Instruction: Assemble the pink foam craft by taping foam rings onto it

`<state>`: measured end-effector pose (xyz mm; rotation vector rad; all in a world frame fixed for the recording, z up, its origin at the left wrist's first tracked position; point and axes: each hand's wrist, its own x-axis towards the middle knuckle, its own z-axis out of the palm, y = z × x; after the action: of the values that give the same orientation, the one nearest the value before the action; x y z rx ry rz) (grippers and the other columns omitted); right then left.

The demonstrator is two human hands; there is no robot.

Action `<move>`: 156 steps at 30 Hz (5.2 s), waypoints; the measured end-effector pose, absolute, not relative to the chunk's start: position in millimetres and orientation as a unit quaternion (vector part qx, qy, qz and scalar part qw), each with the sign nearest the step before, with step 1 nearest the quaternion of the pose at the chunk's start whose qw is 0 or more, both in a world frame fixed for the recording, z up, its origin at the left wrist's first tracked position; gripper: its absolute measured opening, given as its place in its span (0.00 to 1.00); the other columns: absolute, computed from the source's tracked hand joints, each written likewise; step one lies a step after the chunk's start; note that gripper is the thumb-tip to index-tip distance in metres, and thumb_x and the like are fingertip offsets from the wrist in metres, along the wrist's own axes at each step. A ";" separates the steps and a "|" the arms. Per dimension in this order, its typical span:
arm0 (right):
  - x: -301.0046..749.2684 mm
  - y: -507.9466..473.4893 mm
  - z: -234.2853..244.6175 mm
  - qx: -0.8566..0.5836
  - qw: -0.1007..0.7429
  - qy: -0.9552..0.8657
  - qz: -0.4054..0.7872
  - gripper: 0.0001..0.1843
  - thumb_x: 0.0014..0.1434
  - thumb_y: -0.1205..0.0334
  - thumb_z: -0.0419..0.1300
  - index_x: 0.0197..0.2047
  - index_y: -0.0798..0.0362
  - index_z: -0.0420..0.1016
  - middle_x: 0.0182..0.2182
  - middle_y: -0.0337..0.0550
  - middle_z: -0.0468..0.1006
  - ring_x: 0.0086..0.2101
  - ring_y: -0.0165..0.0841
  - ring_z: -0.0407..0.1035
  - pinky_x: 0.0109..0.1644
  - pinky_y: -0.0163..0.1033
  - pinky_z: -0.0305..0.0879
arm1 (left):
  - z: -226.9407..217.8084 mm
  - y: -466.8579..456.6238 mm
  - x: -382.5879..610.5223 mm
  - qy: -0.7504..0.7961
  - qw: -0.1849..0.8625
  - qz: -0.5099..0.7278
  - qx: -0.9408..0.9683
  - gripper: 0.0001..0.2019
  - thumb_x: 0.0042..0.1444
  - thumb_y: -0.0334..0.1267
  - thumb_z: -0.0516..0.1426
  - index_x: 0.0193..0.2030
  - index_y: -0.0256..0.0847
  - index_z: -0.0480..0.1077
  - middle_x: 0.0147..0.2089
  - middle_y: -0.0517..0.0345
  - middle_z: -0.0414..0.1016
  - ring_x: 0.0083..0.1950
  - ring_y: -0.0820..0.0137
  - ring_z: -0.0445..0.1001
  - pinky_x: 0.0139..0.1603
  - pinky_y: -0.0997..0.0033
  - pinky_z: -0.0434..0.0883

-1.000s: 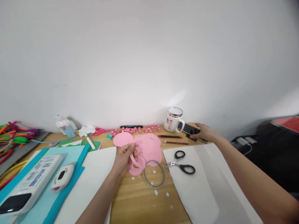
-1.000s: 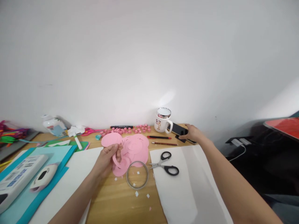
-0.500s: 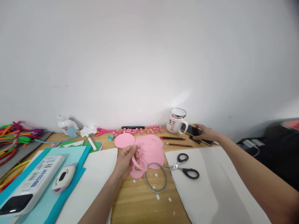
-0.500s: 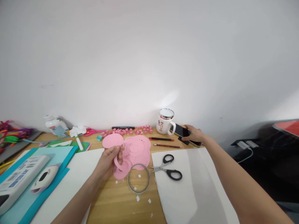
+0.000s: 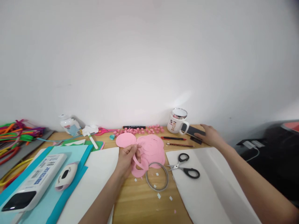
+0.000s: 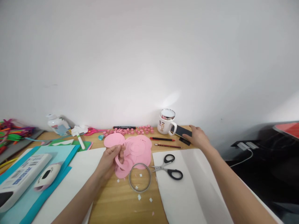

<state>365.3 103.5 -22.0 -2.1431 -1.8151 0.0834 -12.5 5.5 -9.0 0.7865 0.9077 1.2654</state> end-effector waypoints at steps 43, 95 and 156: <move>137.0 13.8 -16.8 -0.413 0.515 -0.561 0.500 0.17 0.52 0.52 0.57 0.42 0.53 0.64 0.24 0.37 0.71 0.23 0.28 0.65 0.24 0.32 0.62 | -4.4 3.4 -16.9 0.396 0.679 0.529 0.320 0.11 0.44 0.40 0.62 0.28 0.31 0.73 0.25 0.55 0.74 0.23 0.76 0.67 0.25 0.78 0.65; 153.0 17.5 -15.0 -0.372 0.448 -0.518 0.627 0.16 0.51 0.50 0.57 0.27 0.56 0.69 0.23 0.36 0.73 0.23 0.25 0.67 0.27 0.30 0.64 | -4.5 -1.7 -6.8 0.482 0.580 0.509 0.415 0.10 0.44 0.41 0.62 0.28 0.34 0.72 0.24 0.59 0.73 0.23 0.76 0.67 0.24 0.78 0.64; 149.3 9.3 -19.3 -0.364 0.466 -0.573 0.567 0.12 0.50 0.56 0.59 0.31 0.56 0.76 0.21 0.39 0.73 0.21 0.26 0.66 0.24 0.31 0.64 | 5.1 -4.5 -3.5 0.567 0.457 0.464 0.503 0.10 0.40 0.41 0.62 0.25 0.35 0.71 0.10 0.68 0.62 0.11 0.81 0.56 0.11 0.82 0.53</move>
<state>149.3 9.3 -19.3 -0.8942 -1.4079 1.3917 -3.5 -4.5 5.1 1.2408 1.3987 1.1444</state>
